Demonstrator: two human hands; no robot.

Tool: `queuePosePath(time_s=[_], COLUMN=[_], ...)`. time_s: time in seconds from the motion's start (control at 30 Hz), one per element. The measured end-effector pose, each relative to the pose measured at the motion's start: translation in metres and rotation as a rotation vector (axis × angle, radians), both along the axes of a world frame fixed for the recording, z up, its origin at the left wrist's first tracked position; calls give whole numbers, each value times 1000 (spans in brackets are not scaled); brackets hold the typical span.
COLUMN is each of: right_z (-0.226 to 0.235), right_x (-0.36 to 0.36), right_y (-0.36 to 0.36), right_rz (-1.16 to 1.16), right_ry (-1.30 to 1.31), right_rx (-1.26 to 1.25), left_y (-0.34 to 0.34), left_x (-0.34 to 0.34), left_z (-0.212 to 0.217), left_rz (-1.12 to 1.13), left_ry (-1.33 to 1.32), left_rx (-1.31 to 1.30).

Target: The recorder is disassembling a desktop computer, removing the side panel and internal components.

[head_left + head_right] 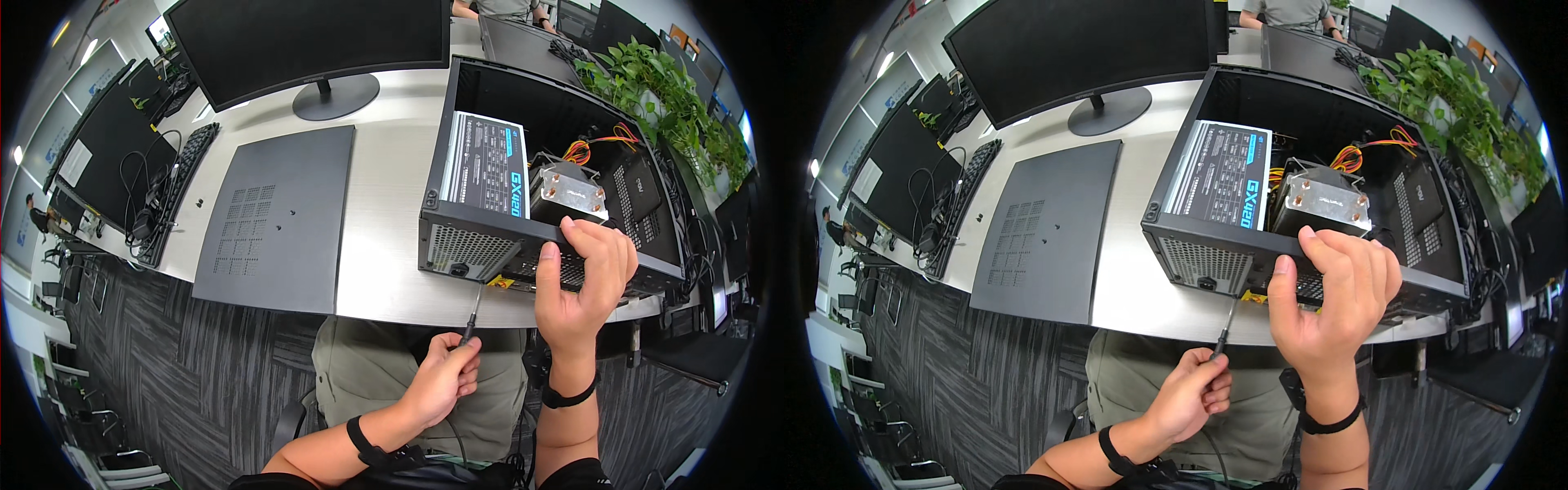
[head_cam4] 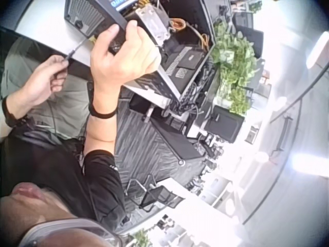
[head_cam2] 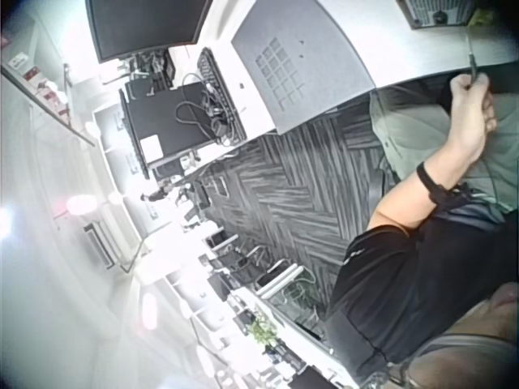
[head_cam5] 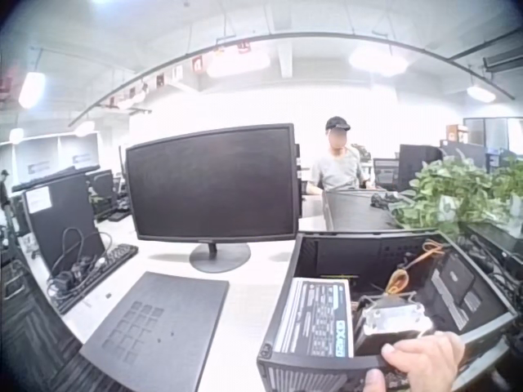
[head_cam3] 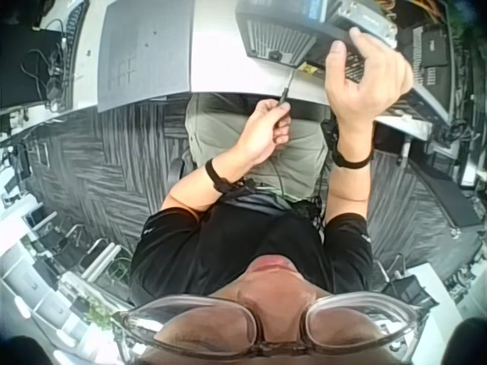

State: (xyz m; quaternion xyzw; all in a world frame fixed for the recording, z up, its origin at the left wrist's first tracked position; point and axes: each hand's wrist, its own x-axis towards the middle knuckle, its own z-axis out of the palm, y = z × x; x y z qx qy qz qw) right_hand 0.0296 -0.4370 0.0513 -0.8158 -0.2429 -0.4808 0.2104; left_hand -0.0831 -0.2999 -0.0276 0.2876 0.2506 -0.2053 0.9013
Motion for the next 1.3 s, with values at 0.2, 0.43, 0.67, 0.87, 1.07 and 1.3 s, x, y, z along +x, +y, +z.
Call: queuePosePath(time_s=[0.2,0.43,0.67,0.87,1.07,1.3], right_z=[1,2,0,1,-1,1], right_x=[0,1,1,1,1,1], right_y=[0,0,0,0,-2,0], right_rz=[-7,-1,5,3,0,6], right_ry=[-9,-4,-9,-7,-7,-14], right_rx=[-3,-2,3,6,3,9], left_y=[-2,2,-1,7,-5,7], left_x=[0,-1,-2,-3,1,0], left_z=[-4,-2,-3,-9,0,-2], left_rz=[-25,-9,-76,-13,37,-95], left_ry=[-63,-46,-67,-65,10,-44], left_rx=[113,-13,100,-148,63,48])
